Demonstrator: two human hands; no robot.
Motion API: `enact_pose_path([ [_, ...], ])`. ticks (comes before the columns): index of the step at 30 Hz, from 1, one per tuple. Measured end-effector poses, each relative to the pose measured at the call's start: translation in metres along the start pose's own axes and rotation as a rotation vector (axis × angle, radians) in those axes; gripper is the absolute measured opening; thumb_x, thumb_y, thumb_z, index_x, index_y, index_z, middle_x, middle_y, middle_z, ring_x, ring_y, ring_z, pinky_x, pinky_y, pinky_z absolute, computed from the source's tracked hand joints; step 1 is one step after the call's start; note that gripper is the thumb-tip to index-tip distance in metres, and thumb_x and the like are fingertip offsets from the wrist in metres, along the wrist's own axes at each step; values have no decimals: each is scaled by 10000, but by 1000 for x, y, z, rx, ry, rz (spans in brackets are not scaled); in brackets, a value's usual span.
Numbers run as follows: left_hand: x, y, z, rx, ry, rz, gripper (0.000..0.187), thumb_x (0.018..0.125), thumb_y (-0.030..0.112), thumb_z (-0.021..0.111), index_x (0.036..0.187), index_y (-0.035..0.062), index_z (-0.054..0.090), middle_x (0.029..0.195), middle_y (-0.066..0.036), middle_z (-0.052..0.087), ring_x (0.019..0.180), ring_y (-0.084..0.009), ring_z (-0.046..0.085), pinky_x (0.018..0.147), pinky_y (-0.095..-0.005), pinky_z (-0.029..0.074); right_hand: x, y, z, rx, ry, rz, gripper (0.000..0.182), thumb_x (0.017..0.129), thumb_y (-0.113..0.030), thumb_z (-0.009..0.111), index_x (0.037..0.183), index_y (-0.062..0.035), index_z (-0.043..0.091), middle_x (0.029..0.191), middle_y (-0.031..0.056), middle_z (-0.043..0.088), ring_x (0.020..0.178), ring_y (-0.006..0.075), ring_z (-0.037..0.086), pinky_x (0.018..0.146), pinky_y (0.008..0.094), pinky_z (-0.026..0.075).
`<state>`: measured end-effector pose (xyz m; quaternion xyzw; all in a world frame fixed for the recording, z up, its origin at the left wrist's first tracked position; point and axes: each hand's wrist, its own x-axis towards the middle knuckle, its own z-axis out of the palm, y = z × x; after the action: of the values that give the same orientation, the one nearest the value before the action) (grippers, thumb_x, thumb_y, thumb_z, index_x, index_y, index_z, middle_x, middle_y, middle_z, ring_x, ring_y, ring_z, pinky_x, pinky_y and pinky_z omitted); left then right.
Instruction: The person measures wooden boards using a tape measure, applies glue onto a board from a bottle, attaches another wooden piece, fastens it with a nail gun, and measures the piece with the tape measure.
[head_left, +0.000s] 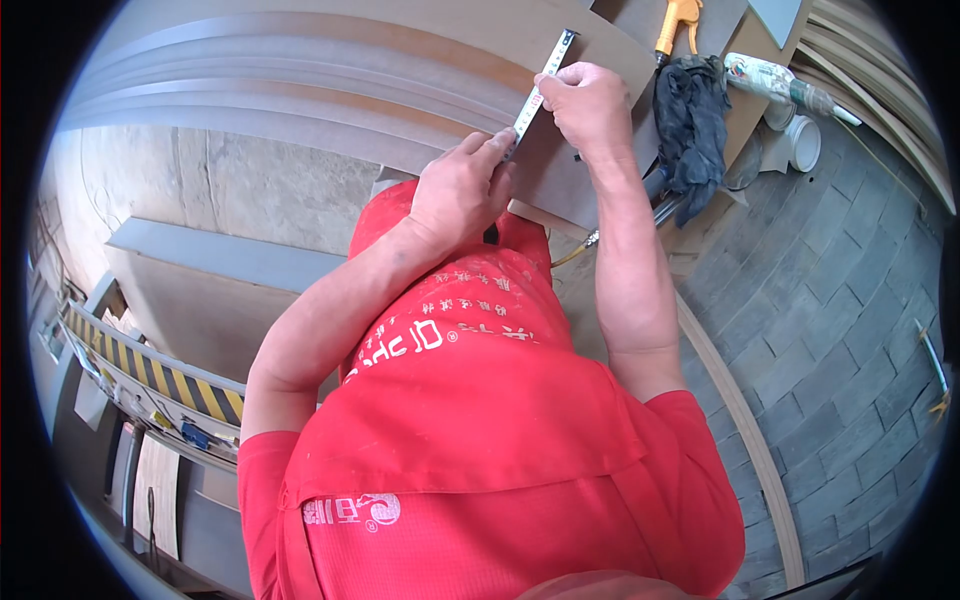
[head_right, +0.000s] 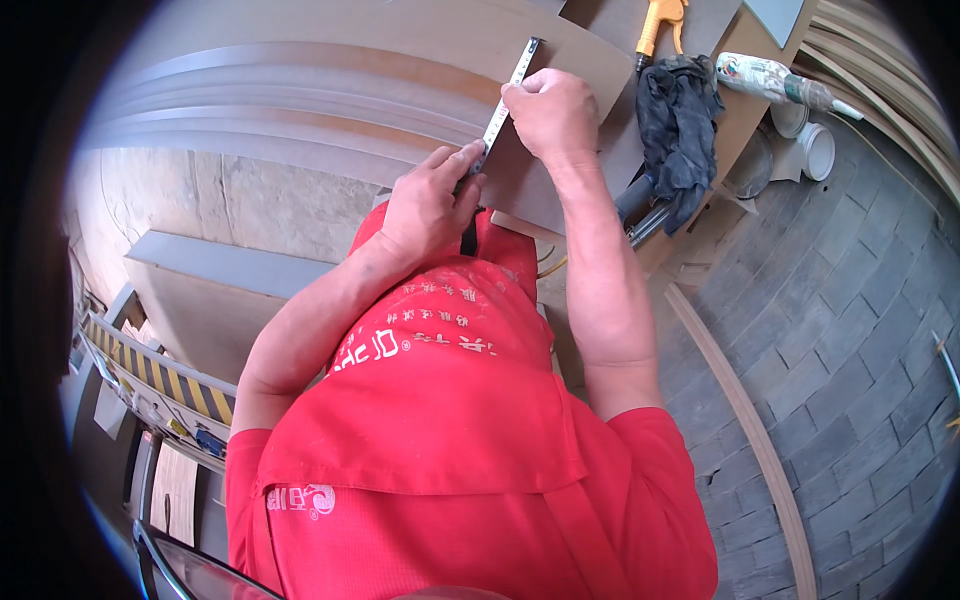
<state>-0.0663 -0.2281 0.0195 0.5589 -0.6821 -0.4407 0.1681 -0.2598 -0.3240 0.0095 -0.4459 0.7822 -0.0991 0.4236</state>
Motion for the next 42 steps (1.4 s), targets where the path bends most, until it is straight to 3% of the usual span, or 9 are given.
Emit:
enact_pose_path([
  [10,2,-4,3,-37,26,-5,380,1009,147,725,1380,70,696,1061,-150,719,907,-379,745,779,-469,608,0,1,0,13,2,-4,317,902,-371,798,933,-60,852,854,146,815,844,296,794,843,414,605],
  [13,2,-4,2,-34,25,-6,377,1009,145,728,1379,77,699,1067,-146,725,915,-373,750,782,-463,612,0,5,2,124,26,-83,266,922,-260,811,821,-15,781,638,-13,665,571,66,575,536,280,454],
  [16,3,-5,2,-38,23,-8,375,1009,148,731,1377,81,702,1068,-143,726,915,-369,750,782,-463,612,0,3,1,111,25,-66,267,921,-263,810,828,-14,785,641,-8,670,573,68,579,542,282,458],
  [19,3,-4,2,-42,23,-10,372,1009,150,731,1374,82,705,1064,-143,726,914,-368,750,780,-462,612,-3,-4,-5,15,-22,8,315,898,-374,795,946,-69,858,861,144,817,849,302,796,842,414,606],
  [42,4,-8,1,-58,6,-21,372,1013,160,724,1376,83,711,1033,-148,719,894,-383,745,774,-464,607,-3,-3,1,-3,10,15,332,922,-385,774,954,-66,859,847,143,812,839,311,793,842,424,606],
])
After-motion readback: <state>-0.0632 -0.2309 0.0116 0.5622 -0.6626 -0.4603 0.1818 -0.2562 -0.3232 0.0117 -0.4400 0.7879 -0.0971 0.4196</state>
